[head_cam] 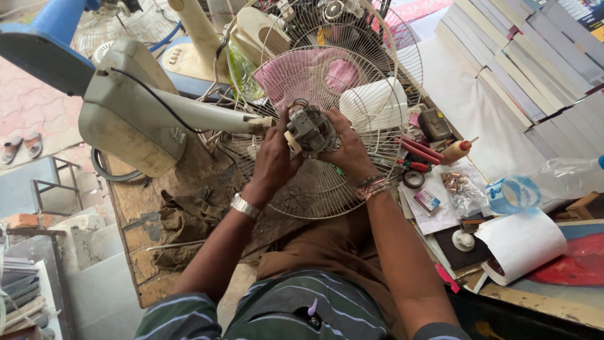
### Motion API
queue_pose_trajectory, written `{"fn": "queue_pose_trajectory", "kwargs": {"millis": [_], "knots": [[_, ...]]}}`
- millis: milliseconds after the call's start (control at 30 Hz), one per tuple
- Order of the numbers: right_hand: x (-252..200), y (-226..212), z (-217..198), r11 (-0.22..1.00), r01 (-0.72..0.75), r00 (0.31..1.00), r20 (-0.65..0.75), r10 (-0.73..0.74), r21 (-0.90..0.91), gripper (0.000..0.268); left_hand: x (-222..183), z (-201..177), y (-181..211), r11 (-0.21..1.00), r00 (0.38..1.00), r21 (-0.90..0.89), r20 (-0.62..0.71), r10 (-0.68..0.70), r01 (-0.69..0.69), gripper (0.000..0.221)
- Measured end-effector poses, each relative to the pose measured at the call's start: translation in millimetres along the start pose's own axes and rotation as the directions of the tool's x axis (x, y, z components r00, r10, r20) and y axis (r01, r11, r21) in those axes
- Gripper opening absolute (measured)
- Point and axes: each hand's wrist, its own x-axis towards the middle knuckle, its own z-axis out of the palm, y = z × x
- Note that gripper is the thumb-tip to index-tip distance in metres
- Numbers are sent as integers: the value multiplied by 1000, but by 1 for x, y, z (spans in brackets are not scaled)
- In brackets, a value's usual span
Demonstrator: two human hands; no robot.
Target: The person disassembles a table fan motor, removes the central cap and rotor, and reassembles the components using a screwdriver. They manipulate the motor housing and internal parts on a cluttered workbench.
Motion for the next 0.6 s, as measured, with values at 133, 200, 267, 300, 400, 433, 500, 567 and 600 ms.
{"fn": "queue_pose_trajectory", "kwargs": {"millis": [133,200,267,300,400,433,500,567,600], "knots": [[-1,-6,-9,998,-34,999,23,33,44,103,20,-15,-5,998,987,51,154,-37,30,129],[-2,-10,-11,1000,7,1000,26,-7,28,102,23,-21,-8,997,979,71,199,-37,23,126],[-2,-12,-10,999,17,999,32,-18,42,101,25,-26,-11,998,981,58,195,-6,-6,125],[-1,-13,-11,998,7,999,33,-9,62,100,26,-29,-12,998,982,53,190,11,-22,124],[-1,-10,-10,992,-56,997,53,50,112,101,29,-30,-13,991,991,-90,74,110,-103,121],[-1,-9,-9,989,-83,995,64,75,126,102,30,-30,-14,992,991,-87,88,104,-96,122],[-3,-7,-5,969,-20,1000,8,19,247,98,30,-30,-16,994,990,-78,115,87,-79,122],[-1,-7,-4,958,25,999,-36,-16,286,96,32,-31,-19,983,980,-56,84,182,-177,129],[-3,-9,-3,963,27,999,-45,-15,270,96,29,-31,-21,974,972,-45,73,224,-221,132]]}}
